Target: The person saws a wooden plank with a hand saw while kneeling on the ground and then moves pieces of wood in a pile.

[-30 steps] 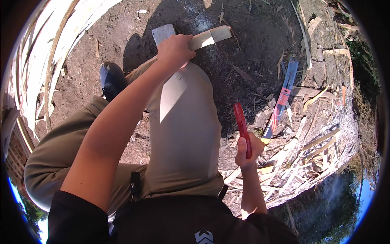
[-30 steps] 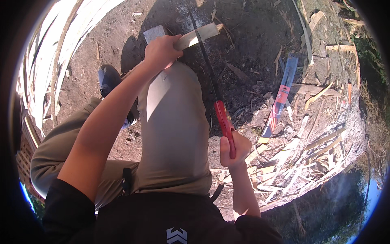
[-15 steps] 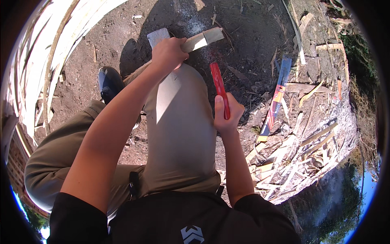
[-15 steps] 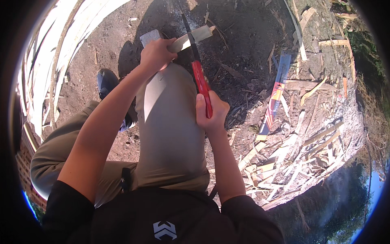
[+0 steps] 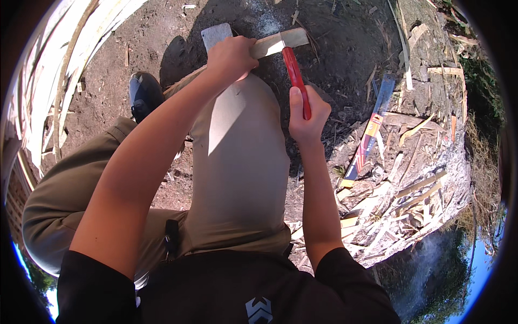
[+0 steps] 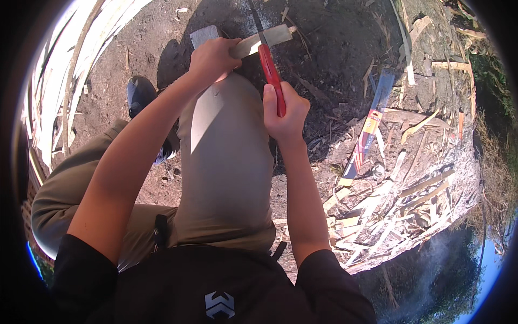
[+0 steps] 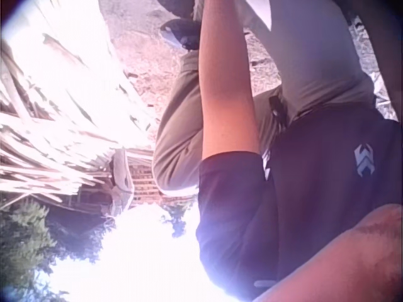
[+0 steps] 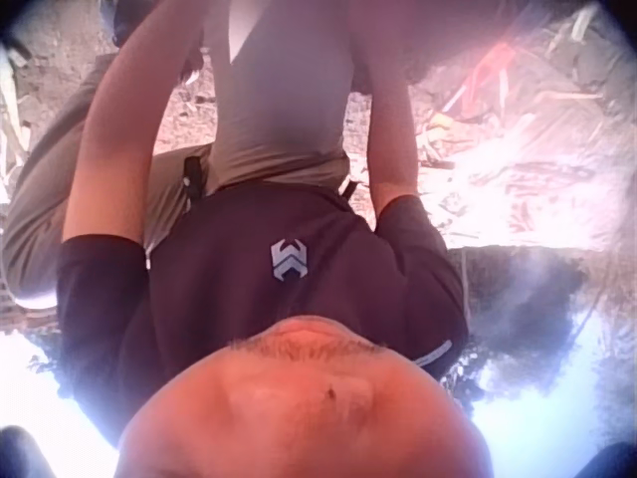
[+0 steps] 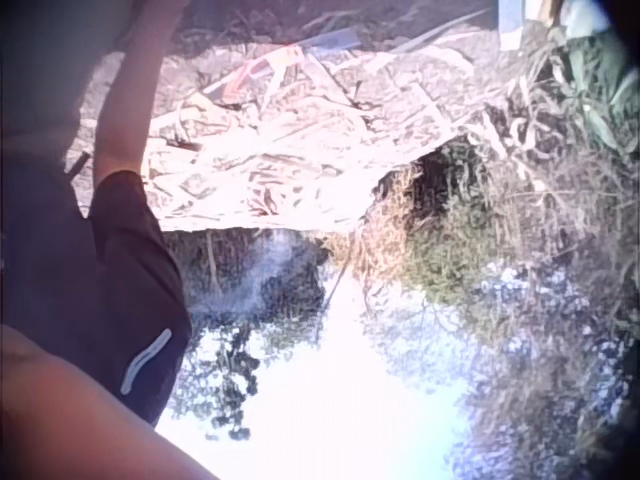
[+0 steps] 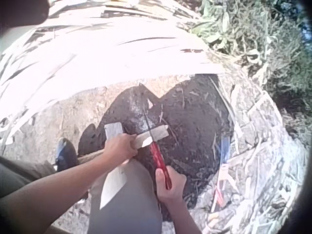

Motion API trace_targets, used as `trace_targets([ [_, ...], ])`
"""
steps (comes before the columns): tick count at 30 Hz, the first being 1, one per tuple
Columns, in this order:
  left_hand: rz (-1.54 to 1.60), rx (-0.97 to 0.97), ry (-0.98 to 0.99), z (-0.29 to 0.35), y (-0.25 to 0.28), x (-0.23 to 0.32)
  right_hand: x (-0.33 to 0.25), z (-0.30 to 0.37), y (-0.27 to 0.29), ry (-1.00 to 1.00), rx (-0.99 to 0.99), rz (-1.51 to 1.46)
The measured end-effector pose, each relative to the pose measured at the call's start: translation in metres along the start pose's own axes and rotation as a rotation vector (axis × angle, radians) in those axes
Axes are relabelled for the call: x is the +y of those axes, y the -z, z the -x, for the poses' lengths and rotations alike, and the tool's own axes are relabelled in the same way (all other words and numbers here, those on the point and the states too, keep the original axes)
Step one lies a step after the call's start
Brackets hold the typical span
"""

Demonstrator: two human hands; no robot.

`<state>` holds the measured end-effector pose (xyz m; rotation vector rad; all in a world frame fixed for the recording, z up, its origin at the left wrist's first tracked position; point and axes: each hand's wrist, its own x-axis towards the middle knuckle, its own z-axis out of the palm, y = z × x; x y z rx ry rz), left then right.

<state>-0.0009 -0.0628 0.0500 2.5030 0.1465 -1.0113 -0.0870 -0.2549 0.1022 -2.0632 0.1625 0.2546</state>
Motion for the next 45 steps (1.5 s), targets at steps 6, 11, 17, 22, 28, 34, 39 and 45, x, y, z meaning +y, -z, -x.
trace_targets([
  [6,-0.009,-0.014,0.014,0.004,-0.003,-0.003,-0.023,0.137,0.072,-0.030,0.003,0.063],
  [11,0.023,0.046,0.002,0.003,-0.010,-0.005,-0.005,0.082,0.061,-0.021,-0.056,0.084],
  [17,0.056,-0.014,0.032,0.004,-0.002,0.000,0.013,0.006,-0.003,0.087,0.052,-0.031],
  [22,-0.006,0.086,-0.060,0.000,-0.008,-0.013,-0.018,0.051,0.001,-0.018,0.092,-0.001],
  [28,0.055,0.001,0.016,0.005,-0.008,-0.006,-0.021,0.127,0.073,-0.041,0.004,0.065],
  [34,-0.022,0.109,-0.063,0.003,-0.013,-0.009,0.016,0.043,0.025,-0.008,-0.015,0.012],
  [39,0.028,0.074,-0.037,0.000,-0.002,-0.011,0.015,0.038,0.018,0.024,0.002,0.008],
  [45,0.030,0.065,-0.019,0.006,-0.011,-0.009,-0.006,0.132,0.071,-0.004,-0.024,0.086],
])
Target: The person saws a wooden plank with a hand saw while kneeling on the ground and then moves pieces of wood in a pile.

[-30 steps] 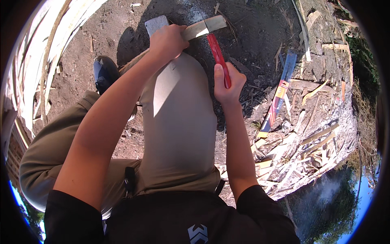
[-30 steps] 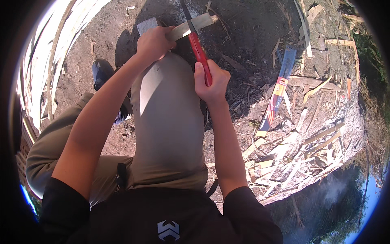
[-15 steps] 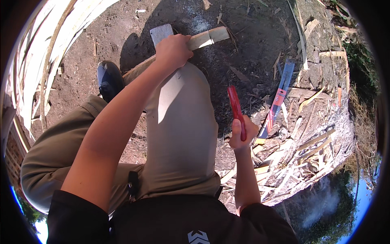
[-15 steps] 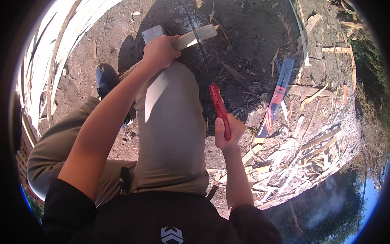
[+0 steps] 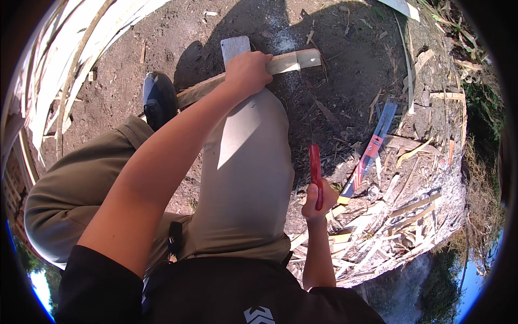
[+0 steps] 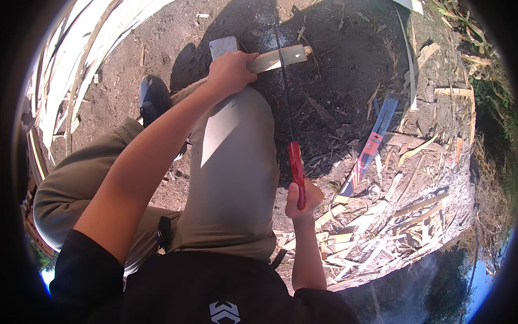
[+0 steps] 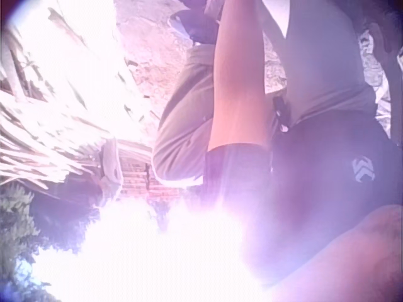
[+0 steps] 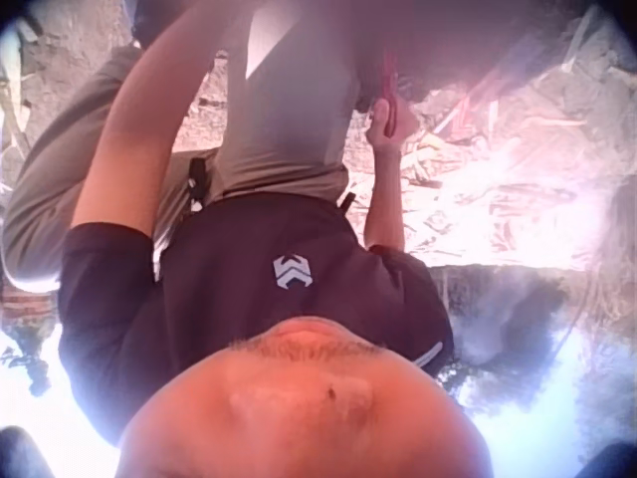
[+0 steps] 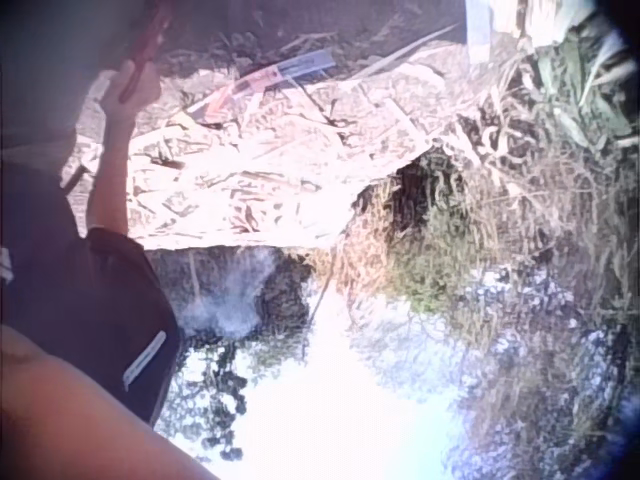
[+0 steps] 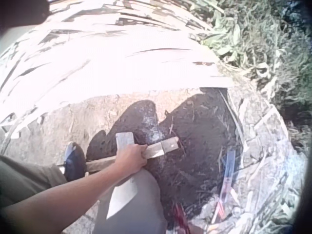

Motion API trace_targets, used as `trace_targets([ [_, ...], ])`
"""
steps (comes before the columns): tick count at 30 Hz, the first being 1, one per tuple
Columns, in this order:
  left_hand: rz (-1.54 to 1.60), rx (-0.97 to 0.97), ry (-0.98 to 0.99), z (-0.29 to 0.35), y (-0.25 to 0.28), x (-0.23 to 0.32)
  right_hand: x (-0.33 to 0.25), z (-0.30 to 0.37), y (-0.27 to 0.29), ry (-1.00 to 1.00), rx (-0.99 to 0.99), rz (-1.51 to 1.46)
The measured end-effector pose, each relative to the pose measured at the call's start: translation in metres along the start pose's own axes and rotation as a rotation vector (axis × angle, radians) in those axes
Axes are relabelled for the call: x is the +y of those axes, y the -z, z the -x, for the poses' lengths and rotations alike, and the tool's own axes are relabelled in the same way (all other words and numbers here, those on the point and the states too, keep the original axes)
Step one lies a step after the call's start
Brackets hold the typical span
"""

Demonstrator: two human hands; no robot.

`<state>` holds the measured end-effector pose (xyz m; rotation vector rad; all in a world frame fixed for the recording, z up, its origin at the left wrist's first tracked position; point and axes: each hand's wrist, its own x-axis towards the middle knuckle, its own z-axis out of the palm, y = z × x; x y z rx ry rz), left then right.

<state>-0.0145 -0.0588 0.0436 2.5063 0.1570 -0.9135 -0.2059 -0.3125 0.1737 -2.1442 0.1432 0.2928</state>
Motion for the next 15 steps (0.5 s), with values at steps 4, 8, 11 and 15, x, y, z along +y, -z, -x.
trace_targets([
  [4,-0.026,0.051,-0.016,-0.003,-0.003,-0.001,0.003,-0.050,-0.011,-0.040,-0.026,-0.063],
  [8,-0.027,0.027,0.000,-0.002,0.000,0.004,0.012,-0.105,-0.063,0.040,0.028,-0.058],
  [11,-0.047,-0.025,-0.024,-0.002,0.005,0.010,0.015,-0.106,-0.052,0.030,0.017,-0.093],
  [15,-0.055,0.026,-0.044,-0.008,0.006,-0.003,-0.015,-0.052,-0.041,-0.020,0.066,-0.023],
])
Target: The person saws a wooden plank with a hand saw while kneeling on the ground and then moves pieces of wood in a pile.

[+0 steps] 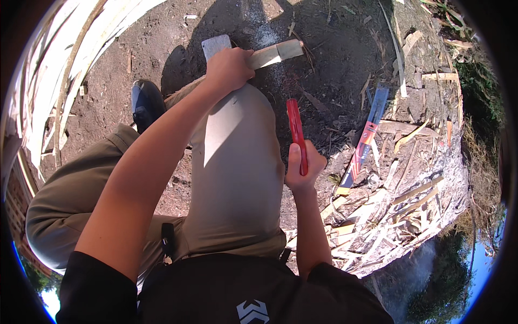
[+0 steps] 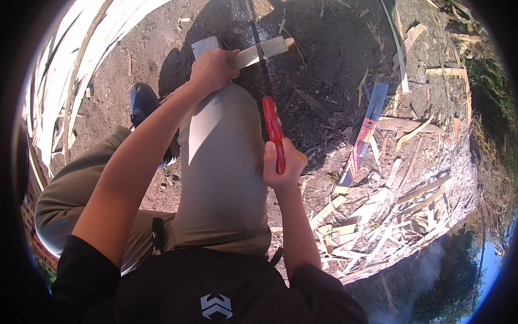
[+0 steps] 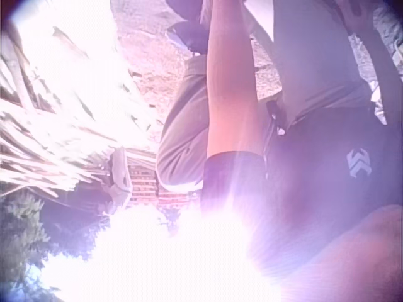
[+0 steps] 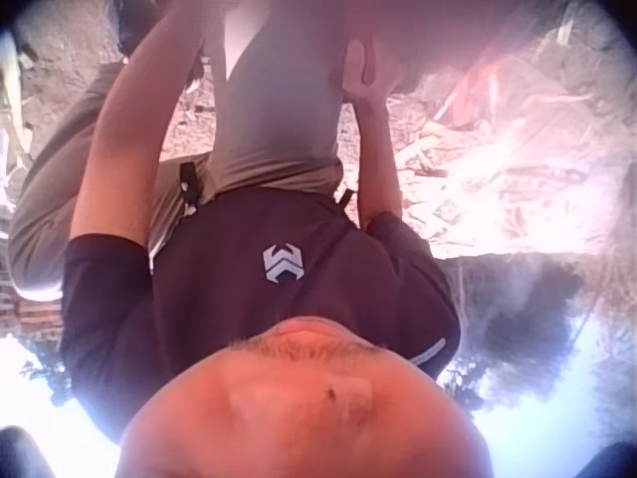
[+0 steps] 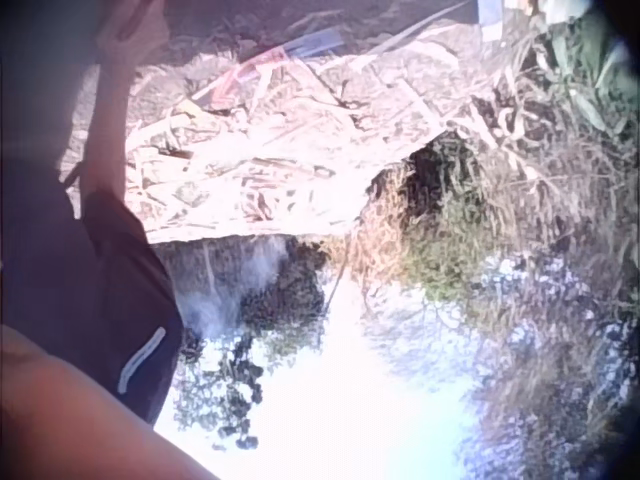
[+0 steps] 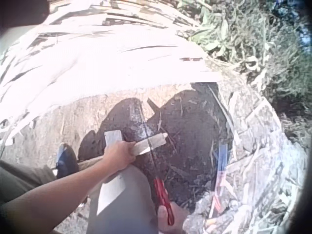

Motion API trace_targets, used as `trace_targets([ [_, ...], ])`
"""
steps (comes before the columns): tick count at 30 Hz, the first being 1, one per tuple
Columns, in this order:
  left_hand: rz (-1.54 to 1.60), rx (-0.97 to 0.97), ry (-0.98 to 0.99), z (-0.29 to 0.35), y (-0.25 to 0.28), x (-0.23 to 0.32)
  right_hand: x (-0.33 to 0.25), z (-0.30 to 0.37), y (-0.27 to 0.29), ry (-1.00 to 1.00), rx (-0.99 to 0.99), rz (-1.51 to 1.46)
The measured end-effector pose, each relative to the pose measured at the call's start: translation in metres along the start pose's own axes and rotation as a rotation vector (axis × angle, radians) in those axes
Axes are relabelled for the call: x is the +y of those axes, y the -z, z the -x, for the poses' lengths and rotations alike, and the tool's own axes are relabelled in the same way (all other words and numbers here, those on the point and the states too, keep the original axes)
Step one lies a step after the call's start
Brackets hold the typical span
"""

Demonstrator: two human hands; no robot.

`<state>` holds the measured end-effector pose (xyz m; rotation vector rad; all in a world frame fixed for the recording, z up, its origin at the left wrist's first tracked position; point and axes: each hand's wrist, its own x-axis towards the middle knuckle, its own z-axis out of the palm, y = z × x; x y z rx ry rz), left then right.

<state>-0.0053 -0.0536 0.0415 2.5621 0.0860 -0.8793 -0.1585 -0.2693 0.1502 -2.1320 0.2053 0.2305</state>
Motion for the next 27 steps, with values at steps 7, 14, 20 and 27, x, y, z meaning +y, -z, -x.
trace_targets([
  [7,0.058,-0.105,0.071,0.004,0.002,0.007,0.026,-0.013,0.021,-0.018,-0.107,-0.024],
  [14,-0.023,-0.014,-0.004,0.004,-0.008,0.005,0.021,-0.088,-0.044,0.089,0.002,-0.066],
  [20,0.067,-0.017,0.053,0.006,-0.007,0.000,0.016,0.054,0.046,-0.023,-0.088,0.059],
  [27,0.033,0.000,0.023,0.003,-0.012,0.002,0.028,-0.077,-0.037,0.071,-0.014,-0.079],
])
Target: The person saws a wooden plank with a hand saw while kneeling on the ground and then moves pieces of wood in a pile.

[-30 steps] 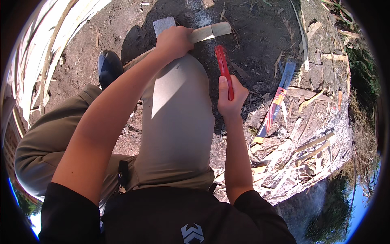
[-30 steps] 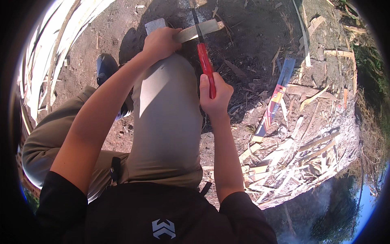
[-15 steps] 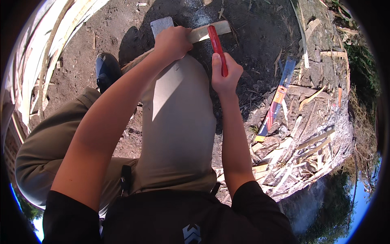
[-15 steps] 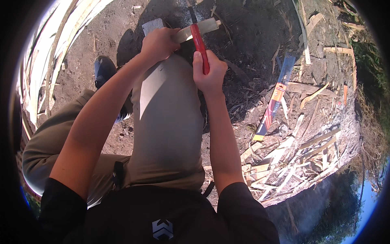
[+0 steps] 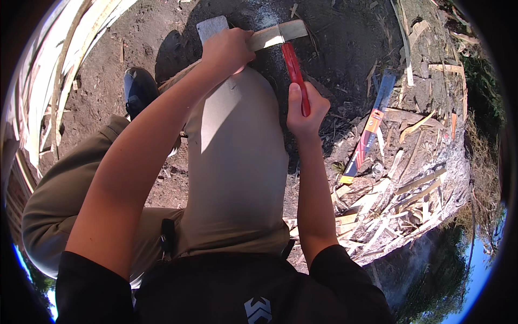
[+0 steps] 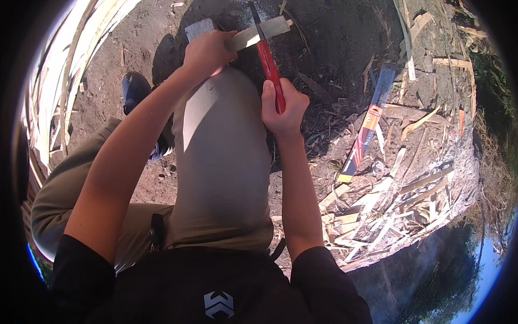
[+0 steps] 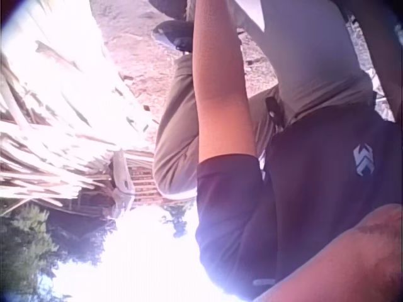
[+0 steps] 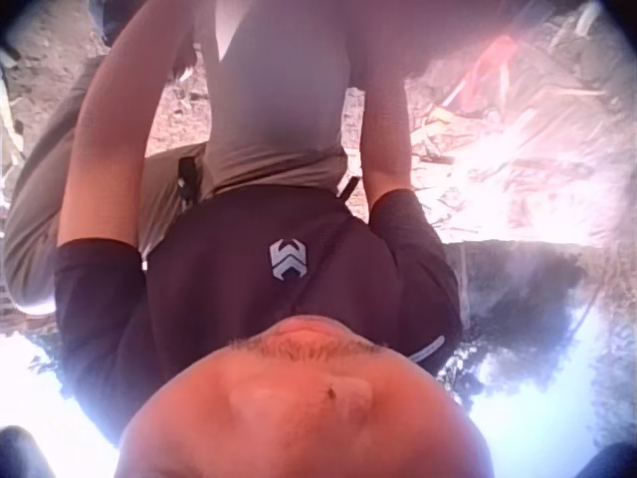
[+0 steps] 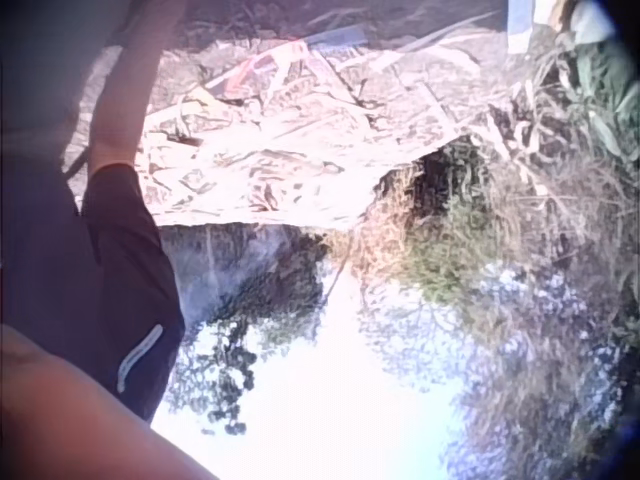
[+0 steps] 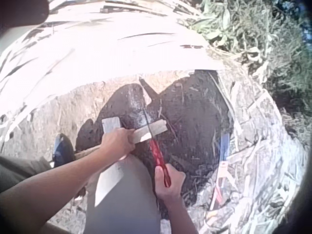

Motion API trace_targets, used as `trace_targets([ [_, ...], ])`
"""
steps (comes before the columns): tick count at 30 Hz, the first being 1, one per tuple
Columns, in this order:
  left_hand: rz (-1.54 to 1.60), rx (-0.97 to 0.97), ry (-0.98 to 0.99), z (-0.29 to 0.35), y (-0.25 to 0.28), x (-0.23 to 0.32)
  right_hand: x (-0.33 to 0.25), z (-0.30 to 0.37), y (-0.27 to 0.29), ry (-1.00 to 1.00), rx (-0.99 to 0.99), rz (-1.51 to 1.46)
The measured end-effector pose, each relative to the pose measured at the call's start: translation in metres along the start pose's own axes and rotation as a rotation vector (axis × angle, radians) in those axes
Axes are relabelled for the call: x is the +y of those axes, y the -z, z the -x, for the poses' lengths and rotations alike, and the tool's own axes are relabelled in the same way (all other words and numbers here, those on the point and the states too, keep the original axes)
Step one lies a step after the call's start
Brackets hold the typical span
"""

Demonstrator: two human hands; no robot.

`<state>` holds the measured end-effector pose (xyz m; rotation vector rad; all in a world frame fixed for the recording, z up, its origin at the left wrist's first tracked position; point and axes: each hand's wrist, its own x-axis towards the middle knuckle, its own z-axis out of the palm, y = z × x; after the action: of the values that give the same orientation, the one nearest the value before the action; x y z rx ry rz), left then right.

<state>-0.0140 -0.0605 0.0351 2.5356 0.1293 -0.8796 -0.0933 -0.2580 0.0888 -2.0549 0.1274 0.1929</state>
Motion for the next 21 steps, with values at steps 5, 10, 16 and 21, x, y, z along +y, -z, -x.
trace_targets([
  [5,0.021,-0.068,0.023,0.005,0.012,0.003,-0.015,0.011,-0.001,-0.031,0.016,0.005],
  [10,0.047,-0.069,0.032,0.003,0.012,0.005,-0.040,0.040,0.005,-0.124,0.041,0.051],
  [16,-0.021,-0.027,0.045,0.004,0.006,0.003,-0.026,0.122,0.086,-0.043,-0.027,0.072],
  [21,-0.053,0.003,0.000,0.004,0.004,0.006,-0.002,0.056,0.019,-0.103,-0.025,-0.001],
])
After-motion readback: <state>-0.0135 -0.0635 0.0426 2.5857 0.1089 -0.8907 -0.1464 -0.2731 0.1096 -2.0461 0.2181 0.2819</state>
